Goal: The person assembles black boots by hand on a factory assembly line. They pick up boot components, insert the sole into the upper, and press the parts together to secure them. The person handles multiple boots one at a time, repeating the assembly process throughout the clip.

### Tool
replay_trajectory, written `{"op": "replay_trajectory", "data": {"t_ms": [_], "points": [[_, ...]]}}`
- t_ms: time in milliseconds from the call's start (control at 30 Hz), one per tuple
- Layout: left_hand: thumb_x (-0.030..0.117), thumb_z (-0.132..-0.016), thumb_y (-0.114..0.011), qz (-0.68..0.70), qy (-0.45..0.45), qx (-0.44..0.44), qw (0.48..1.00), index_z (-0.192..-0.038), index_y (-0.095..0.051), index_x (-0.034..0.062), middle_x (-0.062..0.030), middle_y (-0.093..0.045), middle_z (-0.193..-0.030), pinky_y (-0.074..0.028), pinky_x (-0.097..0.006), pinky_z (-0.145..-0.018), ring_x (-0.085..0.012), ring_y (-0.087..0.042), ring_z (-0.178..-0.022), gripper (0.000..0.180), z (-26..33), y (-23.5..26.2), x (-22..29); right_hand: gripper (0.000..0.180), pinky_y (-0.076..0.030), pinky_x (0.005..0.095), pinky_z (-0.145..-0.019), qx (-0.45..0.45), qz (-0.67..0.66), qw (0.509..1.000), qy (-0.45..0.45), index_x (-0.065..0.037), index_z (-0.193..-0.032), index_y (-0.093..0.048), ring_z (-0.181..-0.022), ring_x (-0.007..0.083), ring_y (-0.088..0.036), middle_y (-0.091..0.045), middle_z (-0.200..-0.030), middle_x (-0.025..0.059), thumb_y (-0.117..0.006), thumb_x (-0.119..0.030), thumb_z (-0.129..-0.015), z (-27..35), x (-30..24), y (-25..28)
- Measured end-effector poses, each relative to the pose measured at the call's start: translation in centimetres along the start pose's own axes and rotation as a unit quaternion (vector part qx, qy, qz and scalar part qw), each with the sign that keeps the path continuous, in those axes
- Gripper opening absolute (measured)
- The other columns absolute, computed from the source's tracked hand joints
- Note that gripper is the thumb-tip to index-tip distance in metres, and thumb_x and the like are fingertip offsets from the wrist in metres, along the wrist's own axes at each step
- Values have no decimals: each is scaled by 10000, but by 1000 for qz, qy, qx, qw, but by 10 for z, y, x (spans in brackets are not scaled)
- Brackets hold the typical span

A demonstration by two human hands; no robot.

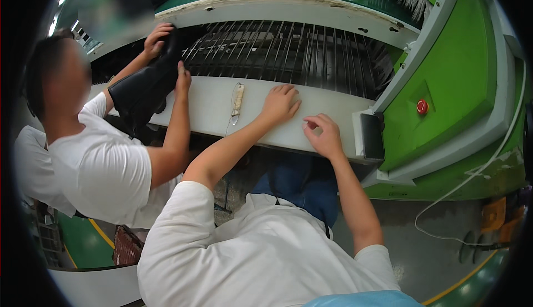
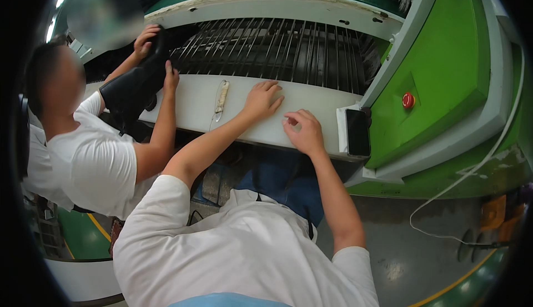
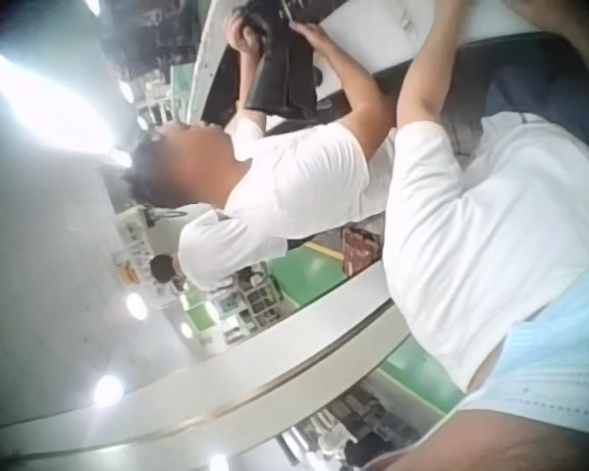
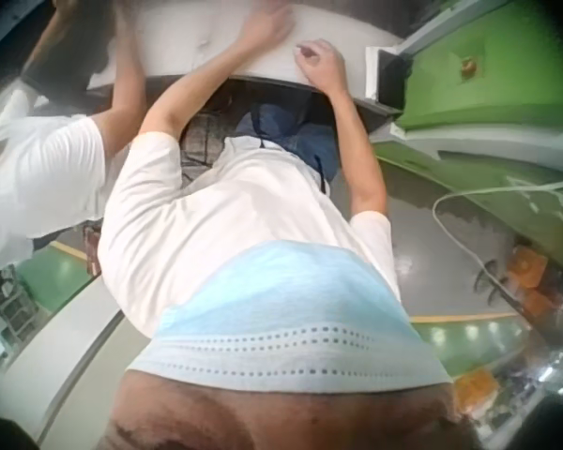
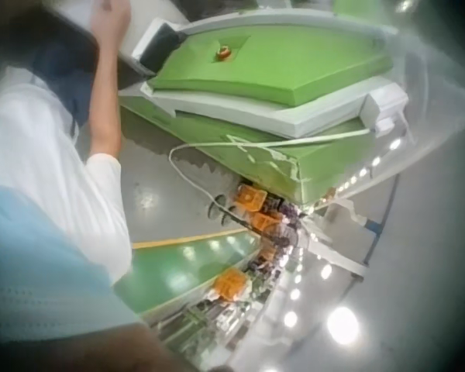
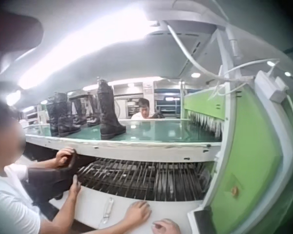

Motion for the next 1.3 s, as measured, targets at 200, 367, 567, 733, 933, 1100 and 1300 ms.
{"op": "replay_trajectory", "data": {"t_ms": [200,367,567,733,933,1100,1300], "points": [[278,-978,-802,20,13,-6,1000,-1240,-749,34,-213,-710,-1421,-498,-548,-1172,-446,-647,-1334,362,-4,9,11,166,-594,409,-849,-11,-5,1000,1,-59,-1090,-823,-902,288,-736,-748,-929,94,-844,-106,-932,0,-5,4],[265,-987,-799,5,2,-2,1000,-1283,-737,60,-197,-698,-1475,-510,-536,-1173,-437,-645,-1365,365,-3,10,9,175,-590,413,-852,-20,-41,999,-19,-39,-1102,-822,-885,283,-730,-749,-925,104,-844,-88,-936,-3,-4,7],[79,-905,-837,83,39,40,995,-1191,-738,64,-164,-726,-1203,-624,-454,-879,-375,-717,-1122,303,23,48,51,125,-592,360,-776,40,-107,993,1,-6,-1074,-820,-807,271,-753,-781,-932,139,-822,33,-955,24,-18,39],[-3,-945,-790,216,142,-21,966,-1196,-790,71,-80,-681,-929,-572,-321,-646,-194,-702,-691,262,139,138,124,116,-560,325,-759,123,-152,952,-236,-5,-1115,-807,-850,173,-692,-707,-862,56,-780,7,-1003,182,-9,85],[129,-1044,-640,202,507,-176,819,-1397,-634,26,-246,-694,-1257,-548,-470,-1048,-395,-694,-1218,368,395,140,112,158,-604,348,-821,110,-204,800,-553,-1,-1202,-765,-895,161,-699,-725,-1039,78,-752,-75,-1064,349,40,49],[196,-1053,-666,304,616,-297,663,-1468,-598,10,-242,-689,-1400,-526,-445,-1103,-356,-677,-1296,459,460,148,124,148,-595,340,-827,-12,-236,815,-530,-1,-1191,-761,-898,153,-694,-723,-1026,67,-753,-75,-1064,324,33,25],[368,-943,-895,440,550,-367,608,-1671,-489,17,-169,-698,-1482,-510,-410,-1171,-283,-662,-1348,904,549,134,123,136,-584,330,-835,-93,-251,822,-503,-2,-1178,-757,-902,143,-687,-719,-1011,55,-755,-76,-1064,305,13,-1]]}}
Point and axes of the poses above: each hand's wrist, its own z-axis away from the middle knuckle, its own y-axis out of the back of the hand, x = y × z, the point moved 5 cm from there along -z, towards the middle knuckle
